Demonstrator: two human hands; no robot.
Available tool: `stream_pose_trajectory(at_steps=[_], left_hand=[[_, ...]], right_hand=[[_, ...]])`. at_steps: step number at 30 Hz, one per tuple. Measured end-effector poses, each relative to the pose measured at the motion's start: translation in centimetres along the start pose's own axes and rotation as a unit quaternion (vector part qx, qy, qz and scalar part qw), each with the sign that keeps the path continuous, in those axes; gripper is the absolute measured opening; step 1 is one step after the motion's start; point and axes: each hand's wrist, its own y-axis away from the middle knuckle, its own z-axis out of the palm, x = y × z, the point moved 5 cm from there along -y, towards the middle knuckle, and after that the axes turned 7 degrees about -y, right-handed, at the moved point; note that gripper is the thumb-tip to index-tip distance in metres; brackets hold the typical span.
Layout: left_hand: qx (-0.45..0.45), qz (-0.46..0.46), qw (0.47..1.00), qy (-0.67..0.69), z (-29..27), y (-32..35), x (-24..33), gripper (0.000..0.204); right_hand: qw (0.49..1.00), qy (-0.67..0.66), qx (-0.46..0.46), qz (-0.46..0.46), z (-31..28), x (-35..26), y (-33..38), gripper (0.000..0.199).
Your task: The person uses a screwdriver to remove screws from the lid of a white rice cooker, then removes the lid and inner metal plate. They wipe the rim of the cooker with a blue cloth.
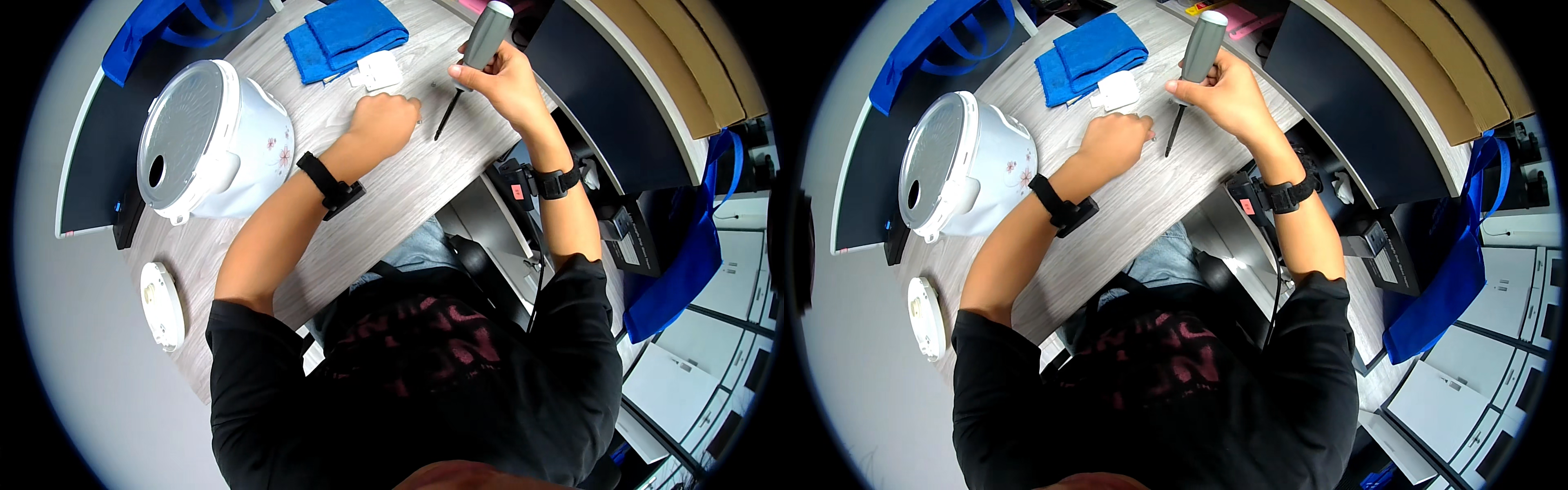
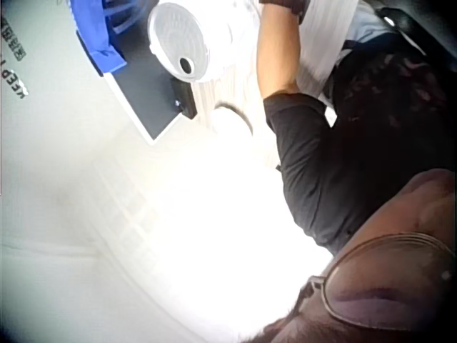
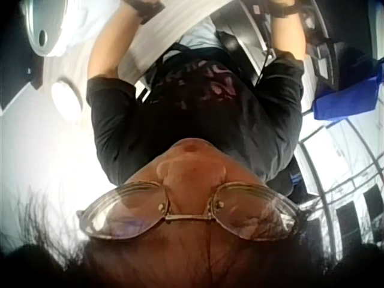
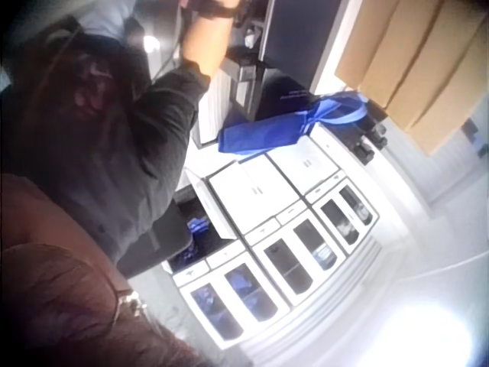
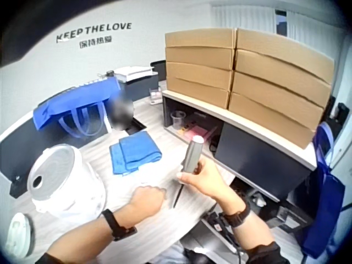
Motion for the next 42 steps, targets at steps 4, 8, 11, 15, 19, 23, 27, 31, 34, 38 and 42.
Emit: stream_pose_trajectory(at_steps=[4, 8, 11, 15, 19, 23, 27, 31, 34, 38, 42], left_hand=[[-0.019, -0.017, 0.999, 0.030, -1.1, 1.1, -0.8, 0.024], [-0.016, -0.038, 0.995, 0.089, -3.3, 4.9, -1.6, 0.019], [0.035, -0.035, 0.985, 0.167, -7.6, 10.3, -1.5, 0.018], [0.099, -0.031, 0.954, 0.280, -12.6, 17.2, -3.0, 0.018], [0.178, -0.033, 0.935, 0.303, -15.1, 23.3, -5.5, 0.022], [0.295, -0.136, 0.912, 0.251, -17.0, 29.4, -10.4, 0.033], [0.389, -0.193, 0.875, 0.214, -16.3, 31.9, -15.2, 0.050], [0.366, -0.169, 0.892, 0.204, -13.6, 30.7, -17.7, 0.058], [0.371, -0.154, 0.896, 0.188, -12.2, 30.1, -17.9, 0.047], [0.411, -0.167, 0.884, 0.148, -12.3, 29.2, -16.9, 0.038], [0.437, -0.183, 0.875, 0.105, -12.2, 27.7, -15.8, 0.039]], right_hand=[[1.000, 0.004, 0.001, -0.004, 0.6, 0.2, -0.2, 0.044], [0.998, -0.057, -0.006, -0.041, 2.3, -1.7, -0.5, 0.035], [0.989, -0.106, -0.081, -0.059, 5.9, -4.8, -1.0, 0.035], [0.970, -0.037, -0.179, -0.157, 12.6, -10.1, -0.5, 0.035], [0.925, -0.047, -0.257, -0.275, 19.4, -13.4, 0.7, 0.042], [0.900, -0.032, -0.307, -0.306, 24.6, -15.2, 2.6, 0.044], [0.919, -0.013, -0.339, -0.201, 25.5, -14.8, 2.8, 0.048], [0.927, -0.054, -0.317, -0.192, 25.3, -13.9, 2.1, 0.045], [0.925, -0.057, -0.324, -0.188, 25.2, -13.5, 1.2, 0.042], [0.923, -0.075, -0.342, -0.159, 24.4, -13.0, -0.6, 0.040], [0.921, -0.087, -0.356, -0.131, 23.6, -12.6, -3.0, 0.041]])
